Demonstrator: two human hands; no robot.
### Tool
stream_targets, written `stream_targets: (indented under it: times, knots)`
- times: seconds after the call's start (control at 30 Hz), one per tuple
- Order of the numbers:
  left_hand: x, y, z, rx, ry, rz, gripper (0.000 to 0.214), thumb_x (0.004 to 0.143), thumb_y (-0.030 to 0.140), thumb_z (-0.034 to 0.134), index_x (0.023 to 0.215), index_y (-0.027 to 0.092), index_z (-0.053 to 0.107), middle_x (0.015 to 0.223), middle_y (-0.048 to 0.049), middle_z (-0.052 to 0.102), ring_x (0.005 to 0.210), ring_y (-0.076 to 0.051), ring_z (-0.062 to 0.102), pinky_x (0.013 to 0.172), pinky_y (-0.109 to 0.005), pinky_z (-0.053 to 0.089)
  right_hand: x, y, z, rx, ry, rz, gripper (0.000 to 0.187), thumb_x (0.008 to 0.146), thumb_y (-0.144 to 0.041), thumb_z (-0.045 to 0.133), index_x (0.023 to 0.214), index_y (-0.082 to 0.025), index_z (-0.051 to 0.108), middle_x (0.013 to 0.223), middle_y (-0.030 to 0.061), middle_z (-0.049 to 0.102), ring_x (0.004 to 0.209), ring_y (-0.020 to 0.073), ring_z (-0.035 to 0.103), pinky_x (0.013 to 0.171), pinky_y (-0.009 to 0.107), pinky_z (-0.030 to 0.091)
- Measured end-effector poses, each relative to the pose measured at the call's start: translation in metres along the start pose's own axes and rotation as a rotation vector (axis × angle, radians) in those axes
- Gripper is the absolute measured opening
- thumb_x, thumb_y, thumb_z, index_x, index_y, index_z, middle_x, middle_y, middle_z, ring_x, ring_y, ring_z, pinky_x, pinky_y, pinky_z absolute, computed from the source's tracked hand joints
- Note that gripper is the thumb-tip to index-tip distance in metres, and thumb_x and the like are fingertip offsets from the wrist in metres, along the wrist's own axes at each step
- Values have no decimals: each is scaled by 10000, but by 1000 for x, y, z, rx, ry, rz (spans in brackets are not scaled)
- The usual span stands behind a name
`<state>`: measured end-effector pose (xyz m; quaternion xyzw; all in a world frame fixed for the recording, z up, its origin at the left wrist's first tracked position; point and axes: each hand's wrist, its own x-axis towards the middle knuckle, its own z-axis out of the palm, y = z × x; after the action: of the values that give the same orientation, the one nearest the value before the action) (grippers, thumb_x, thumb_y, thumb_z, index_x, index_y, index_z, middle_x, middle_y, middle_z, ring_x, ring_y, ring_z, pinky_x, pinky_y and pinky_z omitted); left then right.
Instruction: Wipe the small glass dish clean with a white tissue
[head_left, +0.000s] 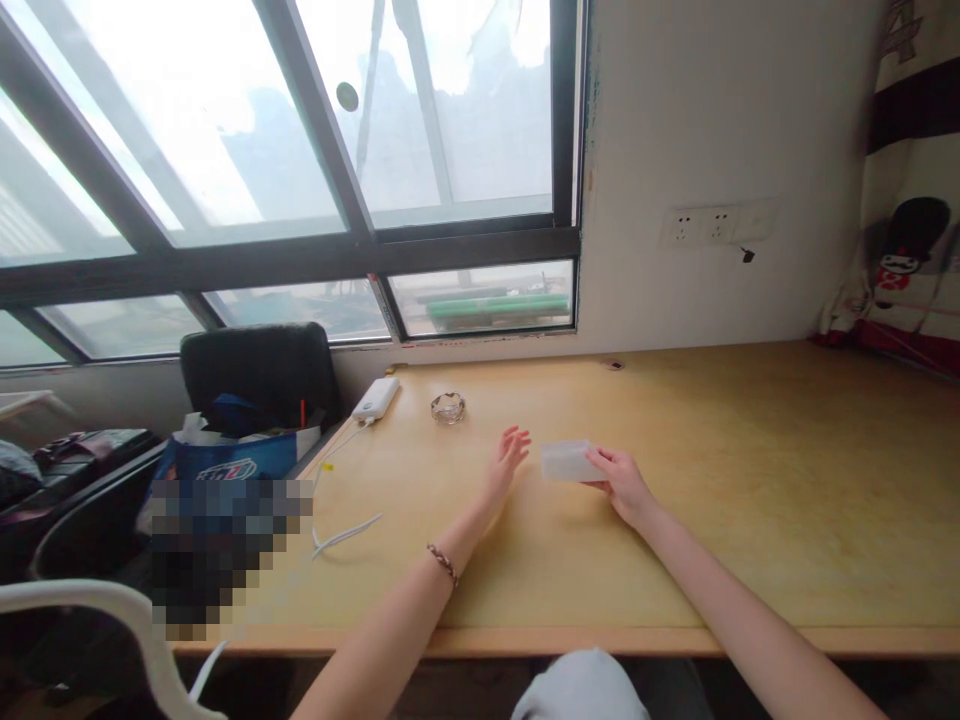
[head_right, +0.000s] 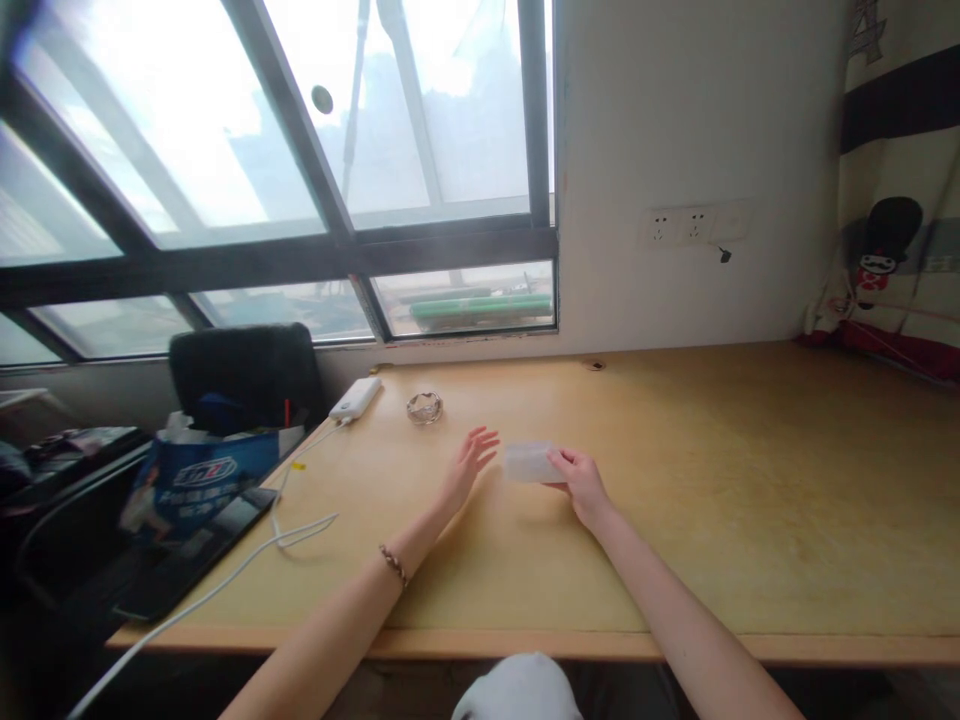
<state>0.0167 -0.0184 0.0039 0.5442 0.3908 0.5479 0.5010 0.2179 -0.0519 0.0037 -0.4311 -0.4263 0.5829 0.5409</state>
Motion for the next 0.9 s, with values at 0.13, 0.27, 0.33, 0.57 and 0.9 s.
stream_targets:
  times: [0.13,0.27,0.33,0.57,0.9]
  knots:
    - [-20,-4,26,-208,-141,-244,422,699,421,559,1011,145,490,985,-107,564,704,-121,575,603,-226,461,8,1,27,319,-13,113,246,668,-348,611,825,-158,606,805,40,654,713,158,601,620,287,507]
    - [-18,-3,13,-126,-87,-244,352,665,380,596,884,108,556,798,-63,591,527,-51,508,496,-162,399,12,7,37,404,-19,160,414,703,-517,510,888,-153,582,860,78,649,717,186,620,599,315,522]
    - [-15,-3,7,-77,-55,-234,358,662,396,587,877,111,558,759,-49,591,494,-45,493,465,-158,378,11,12,36,339,-65,123,402,684,-489,553,911,-158,570,874,75,646,703,178,623,593,289,520]
    - [-9,-9,5,90,-153,-245,345,667,441,553,786,120,514,463,33,501,338,-48,384,342,-162,252,17,20,23,-91,183,-43,242,614,-336,641,731,-139,566,562,9,609,391,87,514,356,172,401]
    - [-9,-7,3,90,-149,-222,326,731,413,470,869,121,513,514,22,495,361,-42,377,354,-156,243,17,17,17,-164,224,-99,254,650,-390,583,672,-140,540,459,-10,552,358,80,473,332,166,335]
